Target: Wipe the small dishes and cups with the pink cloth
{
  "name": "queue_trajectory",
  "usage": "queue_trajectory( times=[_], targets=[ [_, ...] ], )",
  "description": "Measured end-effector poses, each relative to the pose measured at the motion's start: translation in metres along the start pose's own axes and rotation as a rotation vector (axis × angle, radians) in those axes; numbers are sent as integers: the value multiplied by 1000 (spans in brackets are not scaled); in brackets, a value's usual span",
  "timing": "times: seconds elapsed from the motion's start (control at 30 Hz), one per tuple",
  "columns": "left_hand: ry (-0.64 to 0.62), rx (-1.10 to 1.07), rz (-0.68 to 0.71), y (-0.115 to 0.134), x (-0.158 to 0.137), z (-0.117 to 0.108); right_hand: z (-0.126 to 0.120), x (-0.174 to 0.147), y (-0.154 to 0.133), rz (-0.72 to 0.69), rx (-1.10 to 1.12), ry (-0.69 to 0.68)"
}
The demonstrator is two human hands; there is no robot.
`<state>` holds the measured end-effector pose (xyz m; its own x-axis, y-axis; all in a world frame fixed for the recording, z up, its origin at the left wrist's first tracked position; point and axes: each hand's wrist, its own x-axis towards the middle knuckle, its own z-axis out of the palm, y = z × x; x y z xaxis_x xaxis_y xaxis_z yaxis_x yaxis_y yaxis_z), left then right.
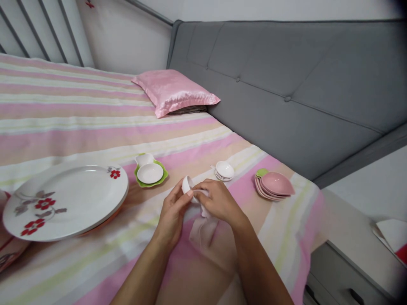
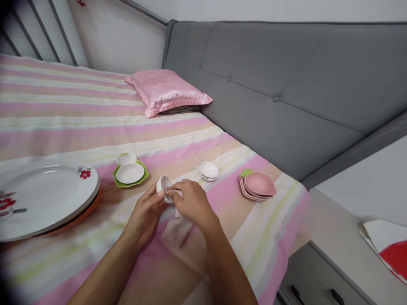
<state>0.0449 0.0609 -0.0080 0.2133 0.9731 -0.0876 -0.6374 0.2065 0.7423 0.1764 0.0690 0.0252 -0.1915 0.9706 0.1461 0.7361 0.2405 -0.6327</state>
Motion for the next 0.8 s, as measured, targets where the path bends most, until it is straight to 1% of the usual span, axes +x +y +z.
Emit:
queue_trajectory(
  times=[0.1, 0.23, 0.3, 0.47, 0.67, 0.8],
  targets=[
    [37, 31, 2, -1, 0, -2, -5, 0, 2, -12, 82, -47],
    [27, 71, 41, -2, 1, -4, -9, -1, 4, -2, 278, -105],
    [11, 71, 51, -2, 1, -4, -11, -1, 4, 44, 406, -154],
    [-56, 73, 89, -1, 1, -3, -15, -3, 4, 218, 694, -278],
    [-131, 115, 89, 2, 0, -4, -17, -3, 4, 327, 952, -283],
    [-156, 217, 166, 3, 2, -6, -17, -1, 6, 390, 1115, -272]
  ],
)
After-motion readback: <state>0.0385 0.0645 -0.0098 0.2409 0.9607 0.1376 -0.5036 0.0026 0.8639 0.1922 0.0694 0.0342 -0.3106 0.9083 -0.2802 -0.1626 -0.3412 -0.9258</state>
